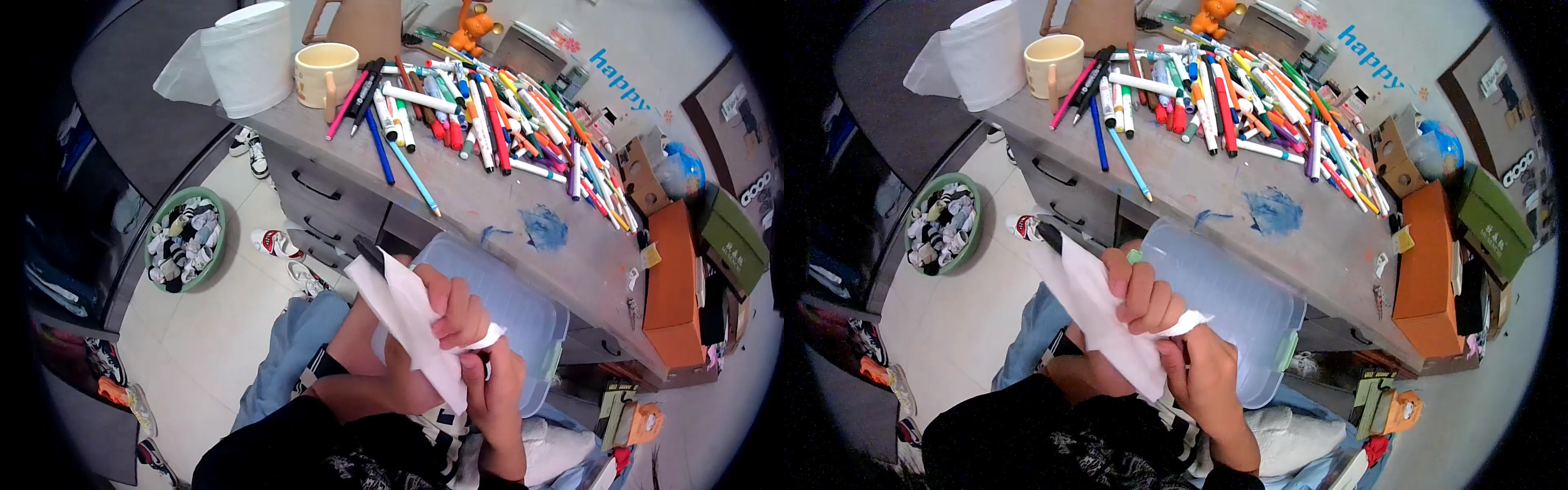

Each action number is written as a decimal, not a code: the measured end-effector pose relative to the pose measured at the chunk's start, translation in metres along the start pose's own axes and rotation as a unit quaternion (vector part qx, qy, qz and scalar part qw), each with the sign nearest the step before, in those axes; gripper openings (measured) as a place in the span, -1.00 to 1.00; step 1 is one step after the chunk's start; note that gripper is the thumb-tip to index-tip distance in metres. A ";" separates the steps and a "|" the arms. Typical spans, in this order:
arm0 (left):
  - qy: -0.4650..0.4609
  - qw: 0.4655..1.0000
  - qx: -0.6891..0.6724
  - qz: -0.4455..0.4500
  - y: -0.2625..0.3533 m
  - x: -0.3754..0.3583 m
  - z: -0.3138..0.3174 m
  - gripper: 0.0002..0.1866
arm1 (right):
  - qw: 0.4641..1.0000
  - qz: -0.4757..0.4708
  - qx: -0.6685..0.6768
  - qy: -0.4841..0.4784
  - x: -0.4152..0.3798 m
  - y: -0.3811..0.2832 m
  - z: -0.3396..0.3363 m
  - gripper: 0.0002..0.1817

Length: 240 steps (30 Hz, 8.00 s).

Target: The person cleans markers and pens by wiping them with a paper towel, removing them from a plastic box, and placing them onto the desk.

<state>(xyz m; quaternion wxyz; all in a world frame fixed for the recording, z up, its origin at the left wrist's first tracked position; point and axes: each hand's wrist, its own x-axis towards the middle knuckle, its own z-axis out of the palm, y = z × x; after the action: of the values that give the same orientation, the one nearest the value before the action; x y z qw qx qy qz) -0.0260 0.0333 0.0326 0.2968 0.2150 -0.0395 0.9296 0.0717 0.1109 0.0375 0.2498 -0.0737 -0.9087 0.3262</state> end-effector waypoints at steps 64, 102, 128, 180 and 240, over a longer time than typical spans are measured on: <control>0.039 0.981 0.143 -0.127 -0.010 0.001 0.005 -0.20 | 0.924 0.028 0.185 0.334 -0.022 -0.017 -0.036 -0.75; 0.024 0.997 0.002 -0.080 -0.004 -0.001 -0.009 -0.69 | 0.998 0.020 -0.032 0.051 0.000 -0.006 -0.019 -0.72; 0.094 0.988 0.010 -0.120 -0.007 0.009 -0.010 -0.71 | 0.998 -0.028 -0.053 0.001 -0.018 0.019 -0.019 -0.78; 0.185 0.935 0.163 -0.256 0.001 -0.009 0.002 -0.30 | 0.945 -0.046 -0.007 0.325 -0.055 0.005 -0.055 -0.64; 0.009 0.989 0.040 0.146 0.081 0.023 -0.046 -0.25 | 0.926 0.246 0.243 -0.151 0.063 0.069 0.001 -0.84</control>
<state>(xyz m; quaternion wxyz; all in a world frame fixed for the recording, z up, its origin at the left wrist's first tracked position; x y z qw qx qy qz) -0.1058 -0.0116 0.0051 0.1499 0.2106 -0.0310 0.9655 0.0149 0.1830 0.0191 0.0312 -0.1822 -0.7819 0.5953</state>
